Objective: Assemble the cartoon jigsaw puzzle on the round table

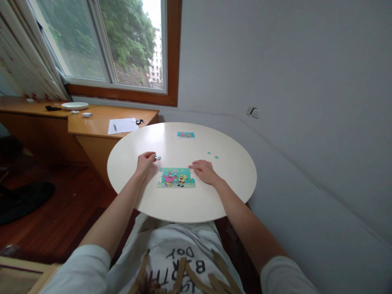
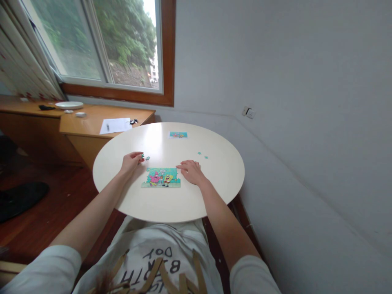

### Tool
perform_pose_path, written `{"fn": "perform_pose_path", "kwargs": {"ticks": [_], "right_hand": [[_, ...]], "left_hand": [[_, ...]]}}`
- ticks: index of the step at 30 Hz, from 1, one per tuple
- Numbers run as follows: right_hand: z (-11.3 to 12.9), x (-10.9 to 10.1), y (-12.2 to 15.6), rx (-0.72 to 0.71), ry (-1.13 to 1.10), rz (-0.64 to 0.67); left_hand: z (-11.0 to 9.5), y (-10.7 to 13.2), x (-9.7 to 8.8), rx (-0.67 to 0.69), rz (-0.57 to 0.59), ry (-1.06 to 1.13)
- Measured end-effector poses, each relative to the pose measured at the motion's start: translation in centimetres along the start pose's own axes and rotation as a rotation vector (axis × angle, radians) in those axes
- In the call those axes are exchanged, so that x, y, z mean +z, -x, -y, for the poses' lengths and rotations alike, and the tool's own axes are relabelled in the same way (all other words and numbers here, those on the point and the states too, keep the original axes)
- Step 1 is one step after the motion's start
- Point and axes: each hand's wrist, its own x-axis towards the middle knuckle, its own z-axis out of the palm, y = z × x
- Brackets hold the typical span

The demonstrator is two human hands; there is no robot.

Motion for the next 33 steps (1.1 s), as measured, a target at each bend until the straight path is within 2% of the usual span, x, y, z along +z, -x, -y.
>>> {"fn": "perform_pose_path", "kwargs": {"ticks": [7, 12, 16, 21, 27, 30, 33], "right_hand": [[-0.3, 0.1, -0.3, 0.09, -0.036, -0.087], [-0.9, 0.3, -0.6, 0.179, -0.012, -0.195], [-1.0, 0.2, -0.6, 0.214, 0.03, -0.211], [-1.0, 0.0, -0.5, 0.364, 0.143, -0.246], [-3.1, -0.1, -1.0, 0.497, 0.305, -0.235], [-4.3, 0.1, -1.5, 0.59, 0.318, -0.251], [-4.9, 0.3, -1.7, 0.613, 0.307, -0.236]], "left_hand": [[-0.1, 0.1, 0.0, -0.005, 0.012, 0.004], [-0.1, 0.0, -0.1, -0.002, 0.012, -0.009], [-0.2, 0.2, -0.2, 0.025, 0.008, -0.028], [-0.4, 0.4, -0.4, 0.068, 0.004, -0.061], [-0.2, 0.2, -0.4, 0.073, -0.012, -0.082], [-0.1, 0.1, -0.3, 0.068, -0.01, -0.086], [0.0, 0.1, -0.3, 0.074, -0.009, -0.086]]}}
